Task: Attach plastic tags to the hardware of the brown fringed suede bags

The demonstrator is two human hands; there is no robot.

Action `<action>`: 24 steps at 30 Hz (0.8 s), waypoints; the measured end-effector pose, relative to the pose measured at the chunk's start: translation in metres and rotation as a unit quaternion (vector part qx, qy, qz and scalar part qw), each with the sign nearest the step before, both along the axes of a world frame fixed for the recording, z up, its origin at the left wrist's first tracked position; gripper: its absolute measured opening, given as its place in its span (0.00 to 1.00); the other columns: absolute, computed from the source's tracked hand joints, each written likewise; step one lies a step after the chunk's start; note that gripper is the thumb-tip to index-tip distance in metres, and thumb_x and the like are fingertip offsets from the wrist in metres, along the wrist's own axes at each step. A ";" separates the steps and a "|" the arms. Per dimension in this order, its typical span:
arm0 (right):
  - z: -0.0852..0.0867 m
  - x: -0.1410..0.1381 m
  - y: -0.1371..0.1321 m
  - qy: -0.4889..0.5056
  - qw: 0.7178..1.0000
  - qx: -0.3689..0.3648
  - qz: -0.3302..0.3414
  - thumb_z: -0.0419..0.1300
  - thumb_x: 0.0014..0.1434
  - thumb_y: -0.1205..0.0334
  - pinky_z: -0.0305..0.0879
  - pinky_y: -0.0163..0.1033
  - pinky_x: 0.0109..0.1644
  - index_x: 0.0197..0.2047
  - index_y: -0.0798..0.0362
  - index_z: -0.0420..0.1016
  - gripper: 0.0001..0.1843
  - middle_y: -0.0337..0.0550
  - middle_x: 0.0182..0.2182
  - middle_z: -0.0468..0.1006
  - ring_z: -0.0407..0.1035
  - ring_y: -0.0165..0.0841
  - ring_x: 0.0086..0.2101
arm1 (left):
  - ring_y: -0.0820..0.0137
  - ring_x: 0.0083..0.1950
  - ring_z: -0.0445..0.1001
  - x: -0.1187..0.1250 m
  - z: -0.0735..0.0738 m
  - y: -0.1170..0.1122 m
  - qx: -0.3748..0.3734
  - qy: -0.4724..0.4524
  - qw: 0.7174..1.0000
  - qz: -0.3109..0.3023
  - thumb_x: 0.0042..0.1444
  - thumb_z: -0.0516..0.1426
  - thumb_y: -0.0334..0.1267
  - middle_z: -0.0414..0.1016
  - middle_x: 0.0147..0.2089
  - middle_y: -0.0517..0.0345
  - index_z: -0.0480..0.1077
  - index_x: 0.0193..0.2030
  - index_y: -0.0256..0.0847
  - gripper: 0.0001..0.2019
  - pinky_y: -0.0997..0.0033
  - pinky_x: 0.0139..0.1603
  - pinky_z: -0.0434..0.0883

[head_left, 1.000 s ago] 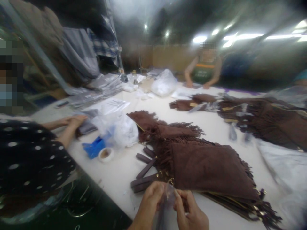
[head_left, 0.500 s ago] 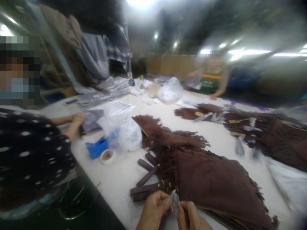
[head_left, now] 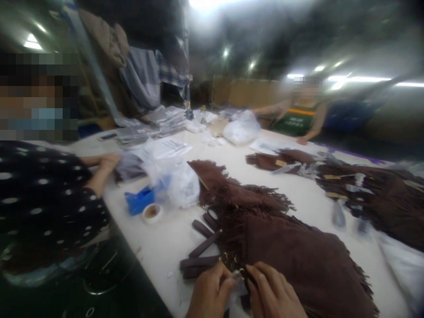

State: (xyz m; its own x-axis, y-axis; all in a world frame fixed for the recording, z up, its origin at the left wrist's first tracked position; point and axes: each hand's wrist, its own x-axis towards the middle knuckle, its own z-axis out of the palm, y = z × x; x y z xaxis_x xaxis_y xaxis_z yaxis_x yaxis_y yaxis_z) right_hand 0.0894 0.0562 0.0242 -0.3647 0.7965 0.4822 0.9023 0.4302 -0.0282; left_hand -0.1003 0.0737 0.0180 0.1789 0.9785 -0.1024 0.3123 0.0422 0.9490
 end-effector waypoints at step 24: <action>0.006 -0.007 0.012 0.105 0.984 -0.146 -0.012 0.57 0.53 0.69 0.67 0.42 0.39 0.44 0.42 0.75 0.17 0.43 0.42 0.75 0.71 0.39 0.39 | 0.66 0.33 0.69 0.020 0.002 0.007 -0.009 0.012 1.000 0.016 0.57 0.55 0.37 0.73 0.29 0.57 0.69 0.29 0.41 0.07 0.70 0.33 0.59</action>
